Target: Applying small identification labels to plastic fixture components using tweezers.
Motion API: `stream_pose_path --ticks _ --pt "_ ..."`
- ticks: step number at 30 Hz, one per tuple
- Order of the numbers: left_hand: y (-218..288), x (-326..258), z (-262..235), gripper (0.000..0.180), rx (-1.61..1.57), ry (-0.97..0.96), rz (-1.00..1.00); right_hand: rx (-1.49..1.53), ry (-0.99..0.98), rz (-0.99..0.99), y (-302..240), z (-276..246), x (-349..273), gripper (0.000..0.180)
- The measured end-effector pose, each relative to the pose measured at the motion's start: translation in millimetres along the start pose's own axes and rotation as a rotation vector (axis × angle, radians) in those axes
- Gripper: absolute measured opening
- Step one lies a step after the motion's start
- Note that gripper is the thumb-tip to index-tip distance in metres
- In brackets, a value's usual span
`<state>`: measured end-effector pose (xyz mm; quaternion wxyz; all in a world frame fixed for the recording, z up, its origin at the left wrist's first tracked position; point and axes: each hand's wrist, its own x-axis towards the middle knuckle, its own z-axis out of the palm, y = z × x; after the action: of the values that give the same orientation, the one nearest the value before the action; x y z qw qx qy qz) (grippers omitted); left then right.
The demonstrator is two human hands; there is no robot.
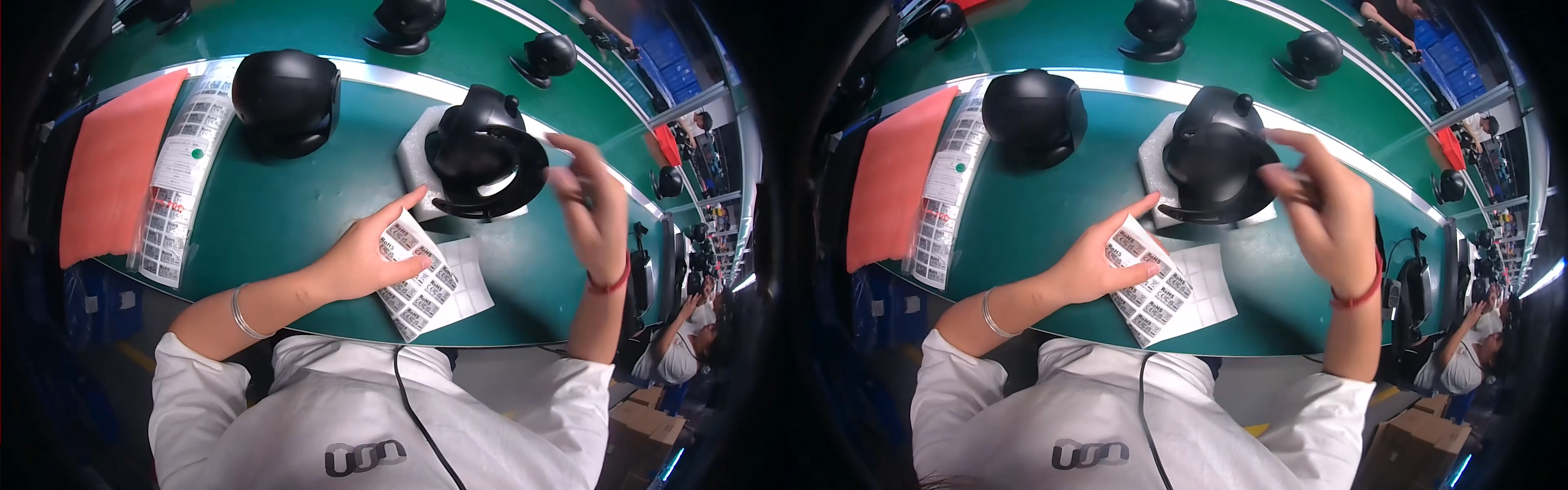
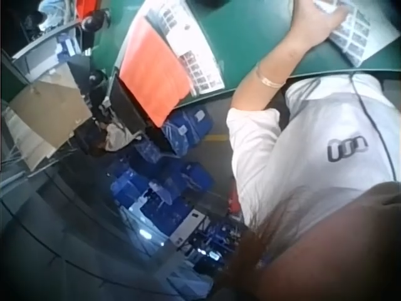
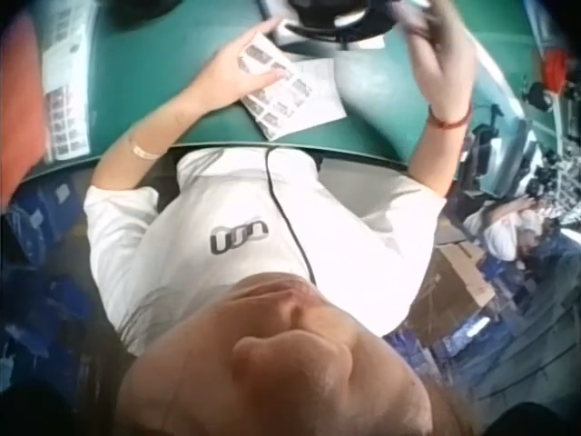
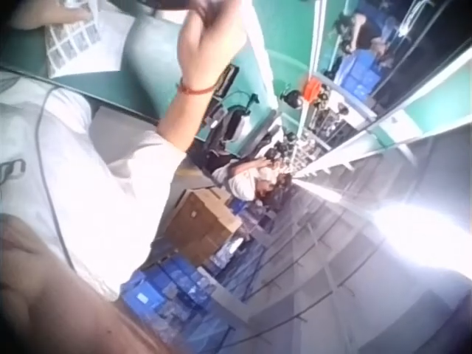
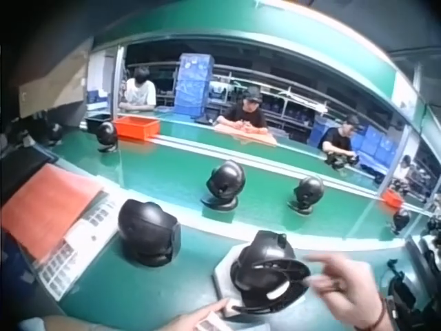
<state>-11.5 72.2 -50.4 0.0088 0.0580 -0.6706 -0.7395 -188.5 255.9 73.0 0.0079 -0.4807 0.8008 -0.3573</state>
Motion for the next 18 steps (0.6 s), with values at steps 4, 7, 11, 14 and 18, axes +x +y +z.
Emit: stream_pose_path --ticks 4,7,11,14,18 --pt "-1 -4 -2 0.083 0.027 0.021 -0.005 -0.323 -0.212 -0.083 -3 -4 32 0.036" --pt "-3 -5 -3 0.083 0.066 0.029 -0.012 -0.215 -0.179 -0.097 -3 -8 40 0.033" --pt "1 -4 -3 0.084 0.086 0.006 -0.001 -0.532 0.046 -0.128 37 -8 70 0.026" --pt "3 -1 -2 0.084 0.104 -0.009 -0.001 -0.829 0.16 -0.247 104 11 103 0.015" --pt "2 -1 -5 0.084 0.093 -0.013 -0.032 -0.987 0.182 -0.278 200 47 141 0.017"
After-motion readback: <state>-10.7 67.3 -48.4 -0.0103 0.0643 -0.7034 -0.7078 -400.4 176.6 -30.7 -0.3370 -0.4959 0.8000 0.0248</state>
